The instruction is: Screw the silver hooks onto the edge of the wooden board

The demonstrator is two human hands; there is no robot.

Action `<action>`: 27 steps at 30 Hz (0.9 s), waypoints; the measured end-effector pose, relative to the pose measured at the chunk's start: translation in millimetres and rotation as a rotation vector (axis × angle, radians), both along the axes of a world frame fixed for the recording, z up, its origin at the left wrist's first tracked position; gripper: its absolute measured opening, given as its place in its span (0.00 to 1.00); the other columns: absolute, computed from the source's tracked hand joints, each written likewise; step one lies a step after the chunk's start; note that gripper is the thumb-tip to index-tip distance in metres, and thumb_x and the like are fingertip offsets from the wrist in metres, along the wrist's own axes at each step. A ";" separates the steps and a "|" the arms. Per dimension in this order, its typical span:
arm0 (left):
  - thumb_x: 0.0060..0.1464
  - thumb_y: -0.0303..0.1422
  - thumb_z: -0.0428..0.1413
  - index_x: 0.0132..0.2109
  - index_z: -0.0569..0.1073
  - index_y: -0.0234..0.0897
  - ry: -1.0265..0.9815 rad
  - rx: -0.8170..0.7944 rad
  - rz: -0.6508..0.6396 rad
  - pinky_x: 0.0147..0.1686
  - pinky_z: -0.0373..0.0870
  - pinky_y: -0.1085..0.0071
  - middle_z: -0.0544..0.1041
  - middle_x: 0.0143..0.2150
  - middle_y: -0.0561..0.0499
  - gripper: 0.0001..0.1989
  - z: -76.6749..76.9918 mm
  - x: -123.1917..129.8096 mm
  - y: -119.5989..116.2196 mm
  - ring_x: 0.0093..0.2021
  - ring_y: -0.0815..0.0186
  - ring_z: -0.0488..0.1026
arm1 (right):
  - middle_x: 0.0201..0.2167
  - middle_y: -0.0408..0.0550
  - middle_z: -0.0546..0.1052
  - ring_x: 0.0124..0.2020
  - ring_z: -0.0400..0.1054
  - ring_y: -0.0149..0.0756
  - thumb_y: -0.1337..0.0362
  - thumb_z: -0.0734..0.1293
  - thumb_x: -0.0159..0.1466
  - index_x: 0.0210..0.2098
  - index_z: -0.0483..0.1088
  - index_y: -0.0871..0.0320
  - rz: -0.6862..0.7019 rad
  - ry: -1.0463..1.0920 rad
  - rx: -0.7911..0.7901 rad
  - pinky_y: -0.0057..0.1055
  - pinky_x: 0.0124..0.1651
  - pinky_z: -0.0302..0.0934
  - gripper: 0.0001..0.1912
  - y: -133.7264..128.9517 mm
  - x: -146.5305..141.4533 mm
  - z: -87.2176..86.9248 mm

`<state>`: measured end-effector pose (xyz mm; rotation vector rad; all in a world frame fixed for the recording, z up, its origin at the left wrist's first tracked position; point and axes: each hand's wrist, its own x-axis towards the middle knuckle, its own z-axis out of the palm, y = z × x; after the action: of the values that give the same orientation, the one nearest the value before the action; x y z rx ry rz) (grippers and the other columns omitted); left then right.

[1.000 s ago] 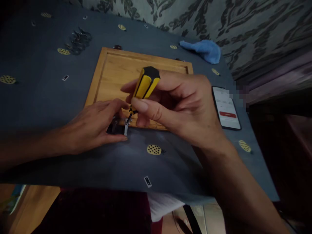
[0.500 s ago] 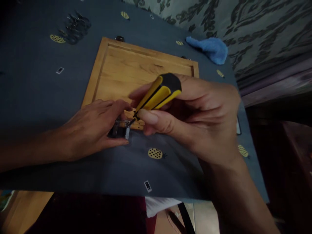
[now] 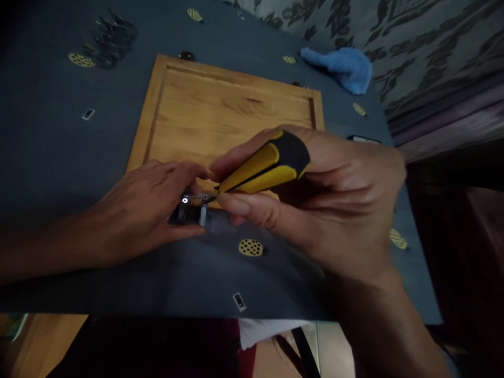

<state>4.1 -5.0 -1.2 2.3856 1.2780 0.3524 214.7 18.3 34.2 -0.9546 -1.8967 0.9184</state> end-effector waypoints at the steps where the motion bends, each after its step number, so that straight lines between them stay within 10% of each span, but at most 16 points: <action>1: 0.55 0.40 0.63 0.57 0.63 0.38 0.000 0.002 0.006 0.48 0.68 0.58 0.78 0.46 0.47 0.27 -0.5 0.0 -0.1 0.48 0.53 0.76 | 0.34 0.41 0.82 0.25 0.74 0.41 0.60 0.78 0.55 0.36 0.81 0.40 -0.018 -0.001 0.021 0.43 0.27 0.74 0.09 -0.7 -0.9 -1.4; 14: 0.54 0.42 0.65 0.55 0.63 0.37 0.020 0.035 0.010 0.44 0.67 0.60 0.78 0.42 0.49 0.28 0.5 -0.7 -1.7 0.44 0.54 0.76 | 0.30 0.45 0.77 0.23 0.70 0.42 0.56 0.74 0.60 0.31 0.80 0.45 -0.348 0.007 0.165 0.45 0.25 0.67 0.03 -19.4 -16.1 2.7; 27: 0.53 0.42 0.66 0.54 0.62 0.37 -0.006 0.126 -0.011 0.42 0.67 0.62 0.79 0.43 0.49 0.29 -4.2 -2.8 -3.4 0.44 0.54 0.75 | 0.28 0.39 0.77 0.19 0.69 0.31 0.62 0.76 0.60 0.34 0.80 0.45 -0.120 0.025 0.169 0.33 0.19 0.64 0.04 -6.9 -5.5 -10.4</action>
<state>1.3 -8.4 -5.4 2.4929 1.2741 0.4478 209.2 11.5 23.8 -0.9389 -1.8420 0.6849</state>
